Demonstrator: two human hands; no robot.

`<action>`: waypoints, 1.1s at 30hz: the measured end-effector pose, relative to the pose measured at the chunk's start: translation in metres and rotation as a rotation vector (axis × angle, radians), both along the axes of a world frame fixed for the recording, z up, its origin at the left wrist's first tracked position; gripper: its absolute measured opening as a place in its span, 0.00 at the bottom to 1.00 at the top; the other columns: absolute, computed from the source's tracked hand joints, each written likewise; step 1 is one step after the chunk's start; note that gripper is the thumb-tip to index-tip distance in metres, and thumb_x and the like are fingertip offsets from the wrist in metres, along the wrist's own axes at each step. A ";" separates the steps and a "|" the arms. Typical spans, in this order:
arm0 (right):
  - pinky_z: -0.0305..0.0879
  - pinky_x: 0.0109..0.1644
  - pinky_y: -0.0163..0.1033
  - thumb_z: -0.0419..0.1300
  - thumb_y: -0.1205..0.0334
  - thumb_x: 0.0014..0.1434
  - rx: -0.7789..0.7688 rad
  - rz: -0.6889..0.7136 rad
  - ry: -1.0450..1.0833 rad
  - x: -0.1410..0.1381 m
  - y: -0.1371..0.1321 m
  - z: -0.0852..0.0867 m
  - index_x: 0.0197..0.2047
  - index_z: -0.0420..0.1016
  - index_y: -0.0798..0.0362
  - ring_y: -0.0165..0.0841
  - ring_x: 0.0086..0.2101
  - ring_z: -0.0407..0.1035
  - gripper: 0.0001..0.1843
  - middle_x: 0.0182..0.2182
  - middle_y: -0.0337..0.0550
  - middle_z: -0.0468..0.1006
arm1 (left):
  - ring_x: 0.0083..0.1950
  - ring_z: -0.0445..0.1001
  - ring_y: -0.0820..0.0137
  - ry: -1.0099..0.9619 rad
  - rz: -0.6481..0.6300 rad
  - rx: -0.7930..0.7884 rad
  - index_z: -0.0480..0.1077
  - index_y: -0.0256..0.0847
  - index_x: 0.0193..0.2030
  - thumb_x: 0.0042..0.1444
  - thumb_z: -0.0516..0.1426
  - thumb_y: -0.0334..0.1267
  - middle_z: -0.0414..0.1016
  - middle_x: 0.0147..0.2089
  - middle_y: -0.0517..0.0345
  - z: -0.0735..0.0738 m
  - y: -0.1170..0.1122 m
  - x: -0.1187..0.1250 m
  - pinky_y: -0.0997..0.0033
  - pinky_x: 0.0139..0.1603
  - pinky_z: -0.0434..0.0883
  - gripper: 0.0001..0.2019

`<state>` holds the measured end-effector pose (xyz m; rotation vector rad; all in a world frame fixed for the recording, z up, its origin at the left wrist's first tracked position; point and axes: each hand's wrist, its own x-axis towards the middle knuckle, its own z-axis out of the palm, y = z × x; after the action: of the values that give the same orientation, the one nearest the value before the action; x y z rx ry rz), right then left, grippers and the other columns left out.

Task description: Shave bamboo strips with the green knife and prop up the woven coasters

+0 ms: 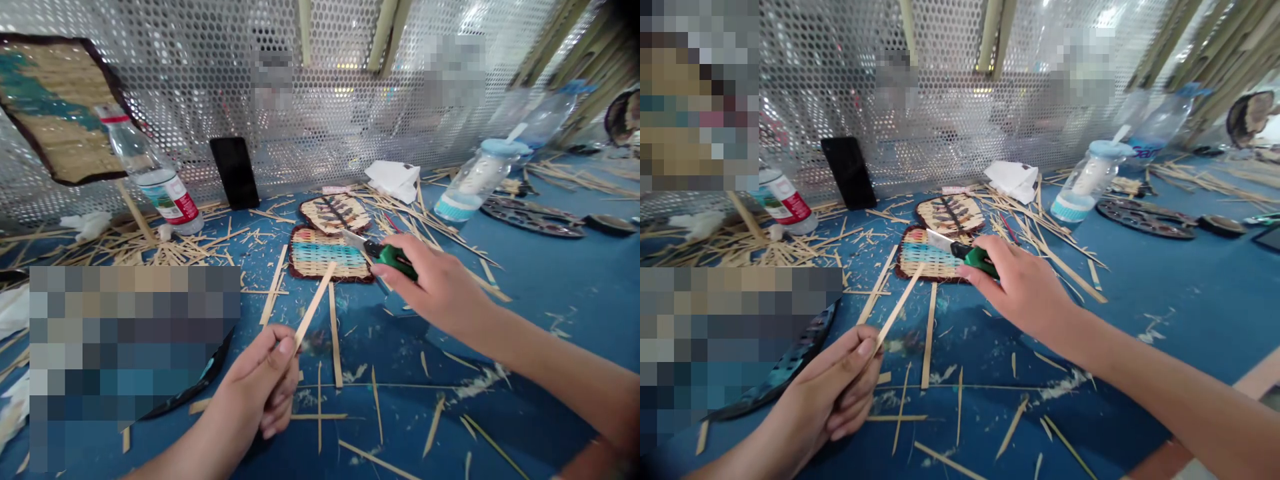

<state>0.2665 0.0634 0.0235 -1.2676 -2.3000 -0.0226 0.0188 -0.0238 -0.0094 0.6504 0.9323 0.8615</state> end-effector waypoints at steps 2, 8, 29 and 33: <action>0.62 0.31 0.38 0.49 0.48 0.68 -0.053 0.128 -0.008 -0.003 -0.006 0.000 0.49 0.65 0.54 0.35 0.31 0.72 0.18 0.35 0.46 0.77 | 0.11 0.46 0.84 -0.016 0.014 0.010 0.57 0.44 0.34 0.52 0.62 0.54 0.58 0.16 0.74 0.000 0.000 -0.001 0.85 0.10 0.53 0.21; 0.61 0.28 0.38 0.47 0.43 0.67 -0.225 0.162 -0.036 -0.014 -0.010 -0.007 0.48 0.68 0.54 0.34 0.27 0.70 0.22 0.31 0.45 0.77 | 0.12 0.43 0.84 0.000 -0.014 0.040 0.56 0.43 0.35 0.59 0.56 0.52 0.55 0.17 0.74 0.002 -0.001 -0.002 0.83 0.11 0.50 0.16; 0.60 0.33 0.43 0.45 0.58 0.66 -0.189 -0.167 -0.477 -0.004 0.032 -0.014 0.38 0.70 0.53 0.41 0.33 0.73 0.15 0.34 0.49 0.79 | 0.16 0.54 0.81 0.259 -0.139 0.214 0.62 0.42 0.39 0.62 0.53 0.50 0.58 0.19 0.72 0.000 -0.013 -0.001 0.82 0.16 0.57 0.13; 0.60 0.30 0.41 0.47 0.57 0.64 -0.276 -0.179 -0.390 0.013 0.046 -0.017 0.37 0.71 0.51 0.39 0.30 0.72 0.13 0.30 0.46 0.79 | 0.16 0.55 0.80 0.297 -0.151 0.230 0.62 0.42 0.38 0.60 0.53 0.50 0.58 0.19 0.71 0.006 -0.013 0.002 0.83 0.15 0.56 0.13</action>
<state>0.2797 0.1093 0.0066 -1.7382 -2.5713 -0.0152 0.0204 -0.0364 -0.0034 1.0551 1.0424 0.7548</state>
